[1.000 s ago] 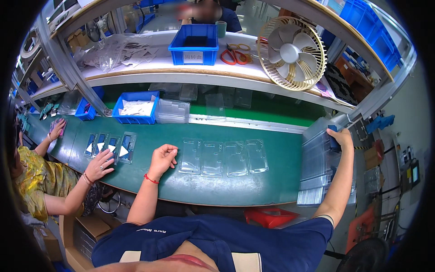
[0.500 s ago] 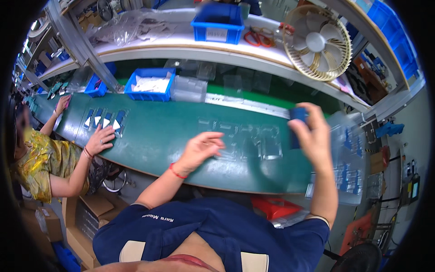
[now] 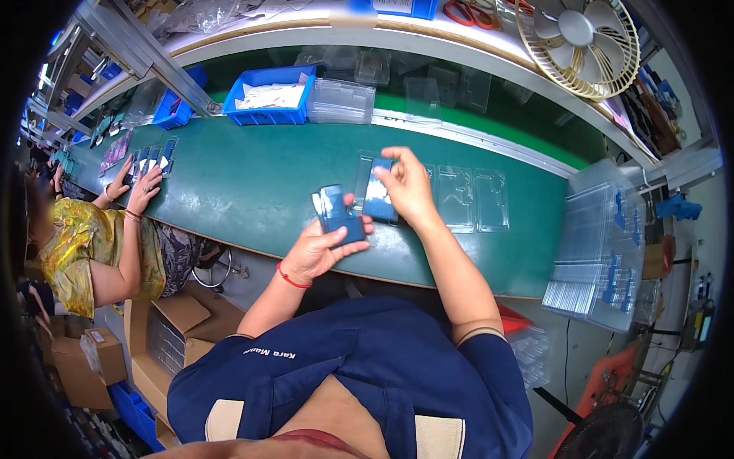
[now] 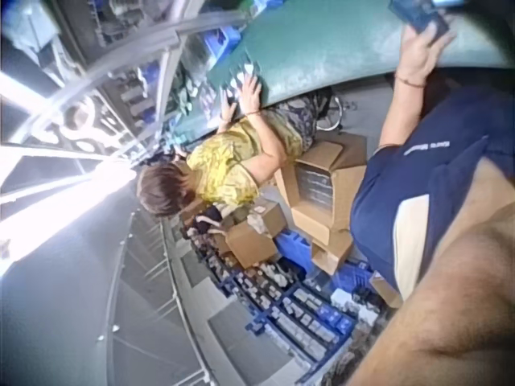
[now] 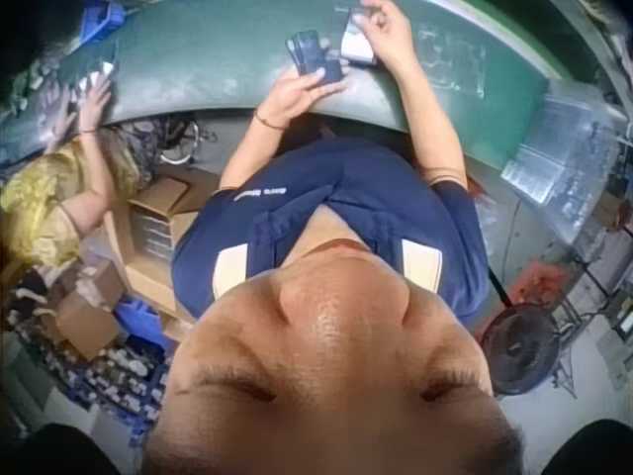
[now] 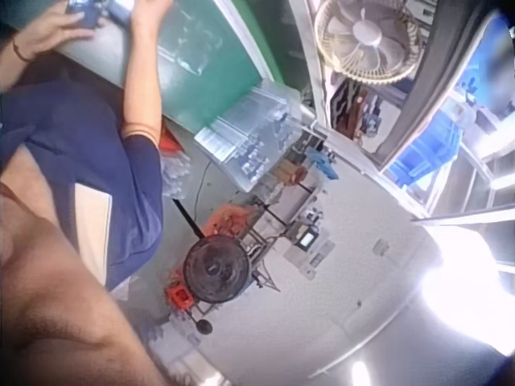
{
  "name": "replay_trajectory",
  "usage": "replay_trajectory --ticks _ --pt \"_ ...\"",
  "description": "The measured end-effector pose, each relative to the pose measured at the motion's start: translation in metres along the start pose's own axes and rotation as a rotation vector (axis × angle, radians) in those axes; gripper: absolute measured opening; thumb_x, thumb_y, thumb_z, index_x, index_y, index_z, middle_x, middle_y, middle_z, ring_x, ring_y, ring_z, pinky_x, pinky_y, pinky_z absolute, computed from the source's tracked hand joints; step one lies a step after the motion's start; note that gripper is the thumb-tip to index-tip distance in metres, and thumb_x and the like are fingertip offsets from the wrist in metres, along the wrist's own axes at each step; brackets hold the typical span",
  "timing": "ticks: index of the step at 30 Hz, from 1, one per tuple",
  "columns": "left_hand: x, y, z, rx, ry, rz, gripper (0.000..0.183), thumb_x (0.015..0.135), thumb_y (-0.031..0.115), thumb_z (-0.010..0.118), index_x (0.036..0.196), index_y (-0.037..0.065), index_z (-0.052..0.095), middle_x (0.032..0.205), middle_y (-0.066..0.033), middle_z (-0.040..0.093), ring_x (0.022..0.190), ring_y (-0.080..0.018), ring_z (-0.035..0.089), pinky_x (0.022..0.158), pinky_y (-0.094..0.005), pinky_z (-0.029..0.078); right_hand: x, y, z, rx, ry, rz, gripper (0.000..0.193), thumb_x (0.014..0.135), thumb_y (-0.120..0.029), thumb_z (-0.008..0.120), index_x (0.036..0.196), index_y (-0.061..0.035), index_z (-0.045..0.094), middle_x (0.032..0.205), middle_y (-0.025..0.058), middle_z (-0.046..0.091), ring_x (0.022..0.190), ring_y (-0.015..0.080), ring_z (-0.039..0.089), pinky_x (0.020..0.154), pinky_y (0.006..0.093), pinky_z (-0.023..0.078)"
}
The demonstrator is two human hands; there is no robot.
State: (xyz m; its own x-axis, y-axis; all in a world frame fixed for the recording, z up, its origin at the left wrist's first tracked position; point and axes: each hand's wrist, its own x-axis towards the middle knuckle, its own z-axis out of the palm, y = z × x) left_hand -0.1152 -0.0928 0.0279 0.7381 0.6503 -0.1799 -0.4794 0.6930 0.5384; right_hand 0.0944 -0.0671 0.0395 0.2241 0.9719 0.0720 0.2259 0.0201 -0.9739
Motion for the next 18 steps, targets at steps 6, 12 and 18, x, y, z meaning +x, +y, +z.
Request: replay_trajectory --ticks 6,12,18 --pt "-0.013 0.012 -0.014 -0.033 0.095 0.089 0.063 0.09 0.0 0.055 0.143 0.008 0.022 0.131 -0.0234 0.046 0.124 -0.0349 0.048 0.1 -0.0505 0.045 0.012 0.011 0.028 -0.753 0.201 -0.357 0.032 0.075 -0.025 0.074 0.101 -0.0094 0.063 0.079 0.0071 0.059 0.085 0.0267 0.056 0.078 0.041 0.037" --pt "0.005 0.001 -0.002 0.246 0.141 0.101 0.047 0.088 0.0 0.059 0.131 0.006 0.04 0.119 -0.0129 0.057 0.107 -0.0236 0.06 0.085 -0.0403 0.057 -0.016 -0.018 0.017 -0.312 -0.084 -0.25 0.041 0.076 -0.02 0.075 0.112 -0.0062 0.06 0.076 0.0045 0.061 0.071 0.0161 0.056 0.067 0.0316 0.043" --pt "0.019 -0.007 0.007 0.192 0.104 0.032 0.048 0.091 0.003 0.056 0.135 0.01 0.036 0.123 -0.0142 0.054 0.111 -0.0251 0.057 0.088 -0.0419 0.055 -0.016 0.002 -0.018 0.061 0.027 -0.081 0.04 0.082 -0.002 0.066 0.12 -0.003 0.054 0.069 -0.0013 0.058 0.066 0.0053 0.054 0.066 0.022 0.045"
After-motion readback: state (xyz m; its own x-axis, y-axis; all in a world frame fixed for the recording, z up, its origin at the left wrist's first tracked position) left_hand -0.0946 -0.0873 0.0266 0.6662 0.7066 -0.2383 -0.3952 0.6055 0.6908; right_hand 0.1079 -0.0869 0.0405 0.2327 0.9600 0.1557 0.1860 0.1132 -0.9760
